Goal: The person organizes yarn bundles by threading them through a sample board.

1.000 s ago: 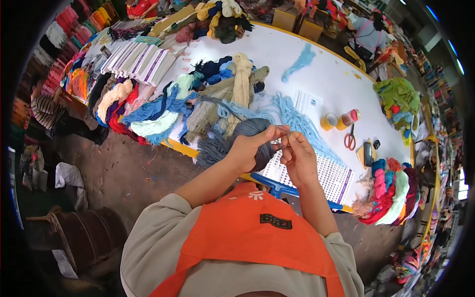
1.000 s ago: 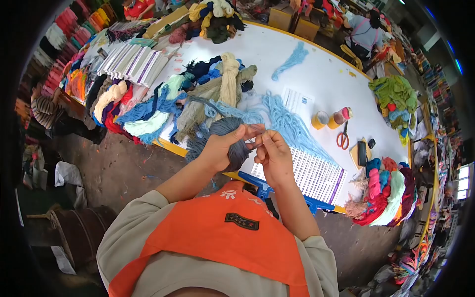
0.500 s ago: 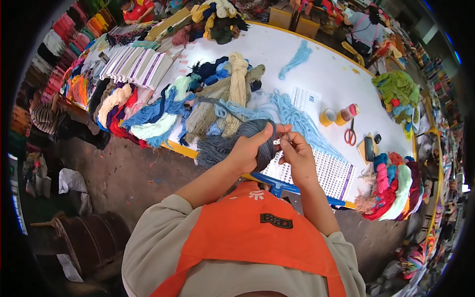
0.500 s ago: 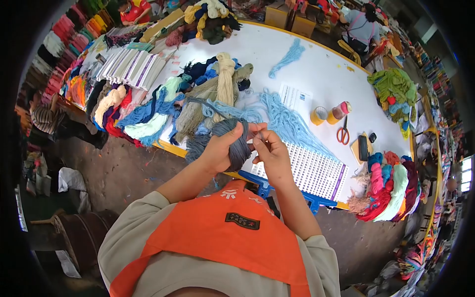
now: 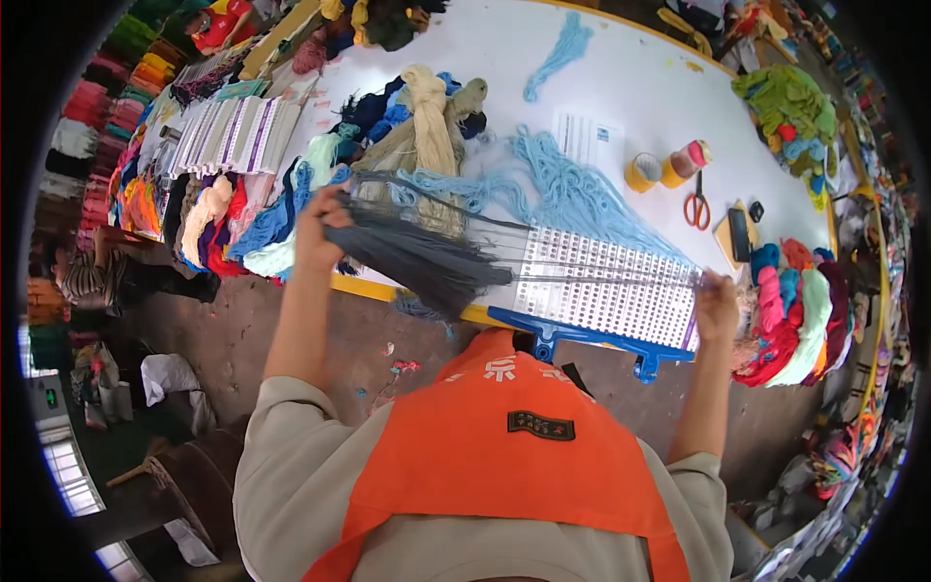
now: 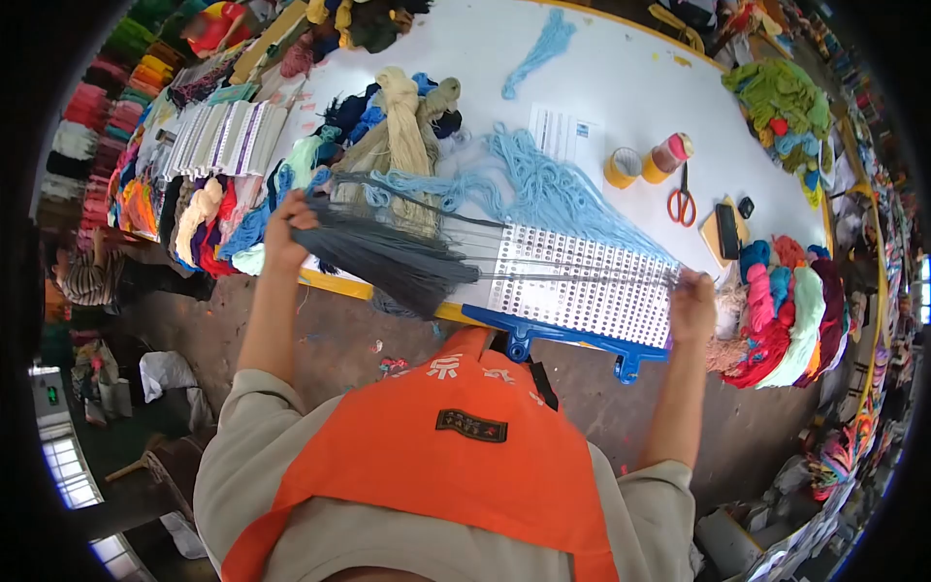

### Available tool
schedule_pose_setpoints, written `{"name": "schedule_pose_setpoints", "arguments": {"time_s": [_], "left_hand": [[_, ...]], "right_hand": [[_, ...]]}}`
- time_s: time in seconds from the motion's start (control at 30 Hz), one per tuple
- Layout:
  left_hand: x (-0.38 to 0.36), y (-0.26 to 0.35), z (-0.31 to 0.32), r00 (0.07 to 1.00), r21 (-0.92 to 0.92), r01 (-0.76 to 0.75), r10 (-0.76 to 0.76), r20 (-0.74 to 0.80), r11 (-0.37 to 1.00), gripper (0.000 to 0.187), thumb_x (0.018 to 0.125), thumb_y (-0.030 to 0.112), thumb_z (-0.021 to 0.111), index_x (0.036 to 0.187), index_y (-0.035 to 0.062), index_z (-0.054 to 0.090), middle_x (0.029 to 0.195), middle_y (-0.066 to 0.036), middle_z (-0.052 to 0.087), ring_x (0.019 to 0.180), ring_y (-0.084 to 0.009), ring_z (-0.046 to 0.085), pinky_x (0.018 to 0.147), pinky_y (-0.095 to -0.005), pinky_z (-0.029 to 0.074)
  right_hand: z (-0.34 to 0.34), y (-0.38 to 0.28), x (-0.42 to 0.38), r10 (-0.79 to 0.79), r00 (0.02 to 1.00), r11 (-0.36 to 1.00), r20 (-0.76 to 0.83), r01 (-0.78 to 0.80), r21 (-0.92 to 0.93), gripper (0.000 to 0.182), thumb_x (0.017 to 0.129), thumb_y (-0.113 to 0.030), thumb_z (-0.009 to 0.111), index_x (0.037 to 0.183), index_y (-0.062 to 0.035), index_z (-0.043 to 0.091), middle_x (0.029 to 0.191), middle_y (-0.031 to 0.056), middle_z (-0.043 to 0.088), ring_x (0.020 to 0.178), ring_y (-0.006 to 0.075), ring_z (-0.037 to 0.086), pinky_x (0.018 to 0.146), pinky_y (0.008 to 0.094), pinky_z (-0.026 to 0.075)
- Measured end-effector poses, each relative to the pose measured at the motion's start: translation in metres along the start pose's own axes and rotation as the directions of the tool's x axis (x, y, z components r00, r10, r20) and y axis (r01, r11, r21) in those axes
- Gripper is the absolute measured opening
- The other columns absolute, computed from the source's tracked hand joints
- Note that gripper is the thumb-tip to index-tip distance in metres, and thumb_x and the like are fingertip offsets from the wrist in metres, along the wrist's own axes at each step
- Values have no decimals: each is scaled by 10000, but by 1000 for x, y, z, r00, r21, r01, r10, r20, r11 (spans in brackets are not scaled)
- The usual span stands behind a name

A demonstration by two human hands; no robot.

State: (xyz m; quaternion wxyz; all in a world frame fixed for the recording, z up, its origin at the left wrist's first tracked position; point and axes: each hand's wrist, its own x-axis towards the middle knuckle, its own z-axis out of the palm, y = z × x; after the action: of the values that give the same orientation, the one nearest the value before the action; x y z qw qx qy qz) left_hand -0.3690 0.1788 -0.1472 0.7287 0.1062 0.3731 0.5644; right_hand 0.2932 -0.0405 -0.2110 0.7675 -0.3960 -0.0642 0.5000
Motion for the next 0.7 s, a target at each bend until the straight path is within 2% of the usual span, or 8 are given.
{"name": "schedule_pose_setpoints", "arguments": {"time_s": [0.13, 0.17, 0.2, 0.23, 0.33, 0.4, 0.5, 0.7], "left_hand": [[32, 66, -47, 929, 27, -273, 270, -254, 962, 284, 968, 209, 575, 1183, 23, 561, 613, 68, 361, 495, -53, 349, 486, -213, 326], [28, 73, -40, 916, 19, -337, 332, -225, 941, 342, 973, 202, 561, 1258, 15, 540, 605, 73, 338, 491, -48, 335, 488, -211, 318], [25, 70, -33, 954, -101, -300, 297, -42, 949, 430, 973, 190, 552, 1358, 10, 484, 586, 75, 304, 484, -37, 313, 483, -215, 294], [26, 51, -20, 956, -22, -289, 290, 41, 957, 431, 966, 185, 562, 1350, 4, 487, 578, 71, 297, 484, -40, 313, 477, -217, 278], [35, -71, 39, 992, 370, -121, 119, 29, 921, 365, 938, 193, 610, 1241, -5, 554, 573, 62, 305, 485, -60, 320, 460, -230, 236], [51, -156, 64, 966, 234, 256, -253, -46, 938, 278, 936, 229, 632, 1114, 17, 616, 638, 60, 412, 496, -49, 354, 464, -209, 271], [88, -258, 61, 886, 338, 463, -445, -132, 819, 162, 883, 152, 679, 1000, 40, 681, 869, -4, 672, 519, -50, 422, 457, -214, 362], [126, -362, 53, 885, 695, 464, -274, -376, 549, 226, 847, 221, 688, 924, 9, 695, 807, -63, 696, 524, -98, 496, 474, -251, 394]], "right_hand": [[-190, -122, 62, -178, 898, 943, -403, 39, -331, 239, 876, -68, 518, 669, -121, 411, 666, -5, 423, 664, 160, 487, 663, 283, 434], [-100, -125, 35, -350, 558, 920, -753, 55, -387, 221, 873, -69, 482, 669, -119, 413, 671, -6, 431, 640, 150, 477, 565, 267, 405], [-167, -149, 54, -464, 549, 876, -695, 169, -451, 150, 846, -143, 519, 702, -114, 489, 591, 23, 476, 579, 184, 549, 500, 349, 427], [-199, -143, 72, -685, 628, 535, -369, 90, -840, 137, 849, -88, 485, 713, -101, 487, 629, 9, 464, 580, 163, 510, 489, 321, 433], [-163, -54, 99, -454, 889, 86, 53, 103, -991, 183, 902, -83, 435, 1002, -65, 588, 773, 29, 545, 628, 168, 532, 551, 304, 463], [-109, 58, 113, -264, 904, -149, 337, 307, -940, 321, 966, -218, 424, 1192, -59, 586, 893, 65, 644, 686, 237, 604, 658, 380, 491], [26, 169, 91, 159, 977, 20, 139, 138, -990, 321, 993, -392, 408, 1096, -164, 610, 738, 145, 652, 647, 283, 653, 654, 425, 501], [57, 286, 111, 258, 890, 71, 376, 370, -926, 146, 978, -285, 497, 1024, -159, 555, 713, 182, 651, 671, 404, 640, 602, 515, 476]]}}
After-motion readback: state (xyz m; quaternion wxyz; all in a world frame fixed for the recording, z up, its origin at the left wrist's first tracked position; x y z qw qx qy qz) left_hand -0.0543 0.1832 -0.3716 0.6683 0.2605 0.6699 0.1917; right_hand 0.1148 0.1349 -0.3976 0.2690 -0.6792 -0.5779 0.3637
